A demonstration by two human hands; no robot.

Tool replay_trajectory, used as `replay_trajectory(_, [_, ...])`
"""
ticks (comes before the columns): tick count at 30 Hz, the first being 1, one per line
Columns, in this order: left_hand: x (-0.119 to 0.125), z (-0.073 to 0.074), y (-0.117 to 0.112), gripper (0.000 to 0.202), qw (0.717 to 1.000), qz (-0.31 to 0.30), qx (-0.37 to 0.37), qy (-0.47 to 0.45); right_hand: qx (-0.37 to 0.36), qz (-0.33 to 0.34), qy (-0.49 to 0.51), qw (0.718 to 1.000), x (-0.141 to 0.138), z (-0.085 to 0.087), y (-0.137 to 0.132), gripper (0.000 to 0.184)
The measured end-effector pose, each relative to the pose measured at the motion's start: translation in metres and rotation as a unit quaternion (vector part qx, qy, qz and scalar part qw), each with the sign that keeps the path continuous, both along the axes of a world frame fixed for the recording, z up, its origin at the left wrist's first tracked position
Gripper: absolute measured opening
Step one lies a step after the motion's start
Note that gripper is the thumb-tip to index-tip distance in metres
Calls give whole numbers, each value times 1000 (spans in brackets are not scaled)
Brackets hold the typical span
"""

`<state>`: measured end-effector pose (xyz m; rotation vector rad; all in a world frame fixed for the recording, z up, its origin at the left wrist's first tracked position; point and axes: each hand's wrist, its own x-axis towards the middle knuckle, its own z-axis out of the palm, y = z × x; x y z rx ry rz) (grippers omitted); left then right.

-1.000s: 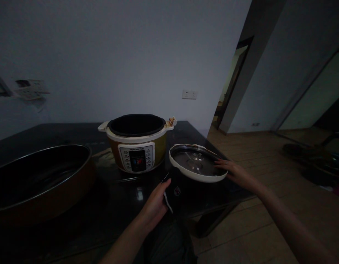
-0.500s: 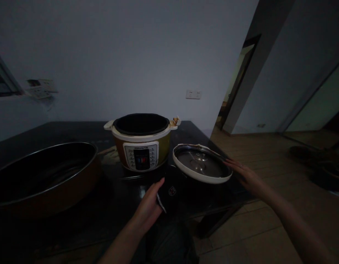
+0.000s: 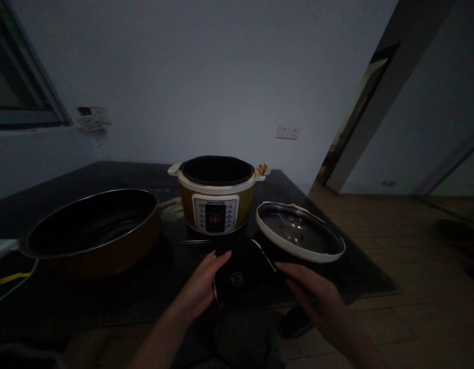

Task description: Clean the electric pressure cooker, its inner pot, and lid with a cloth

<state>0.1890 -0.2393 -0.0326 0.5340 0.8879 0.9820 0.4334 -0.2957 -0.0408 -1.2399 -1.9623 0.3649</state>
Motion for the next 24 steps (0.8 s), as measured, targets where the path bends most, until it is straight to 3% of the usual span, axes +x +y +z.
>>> replay_trajectory(5, [-16, -3, 1, 19, 998, -2, 43, 39, -139, 4, 210, 968, -49, -8, 35, 36])
replay_trajectory(8, [-23, -2, 6, 22, 984, -31, 145, 94, -204, 59, 289, 933, -67, -7, 50, 42])
replay_trajectory(11, [-25, 7, 12, 14, 944, -42, 272, 184, -260, 123, 351, 891, -79, -8, 59, 62])
replay_trajectory(14, [-21, 21, 18, 15, 904, -29, 340, 257, -303, 141, 411, 848, -85, -10, 65, 73])
replay_trajectory(17, [-14, 35, 28, 16, 852, -74, 414, 312, -358, 136, 473, 793, -87, -14, 68, 69])
replay_trajectory(20, [-11, 52, 43, 17, 791, -126, 492, 341, -414, 84, 511, 749, -85, -22, 69, 60])
replay_trajectory(22, [-15, 65, 56, 20, 774, -109, 521, 344, -428, 42, 497, 754, -79, -29, 69, 54])
replay_trajectory(24, [-24, 76, 68, 21, 772, -61, 534, 340, -418, 16, 467, 779, -66, -34, 67, 49])
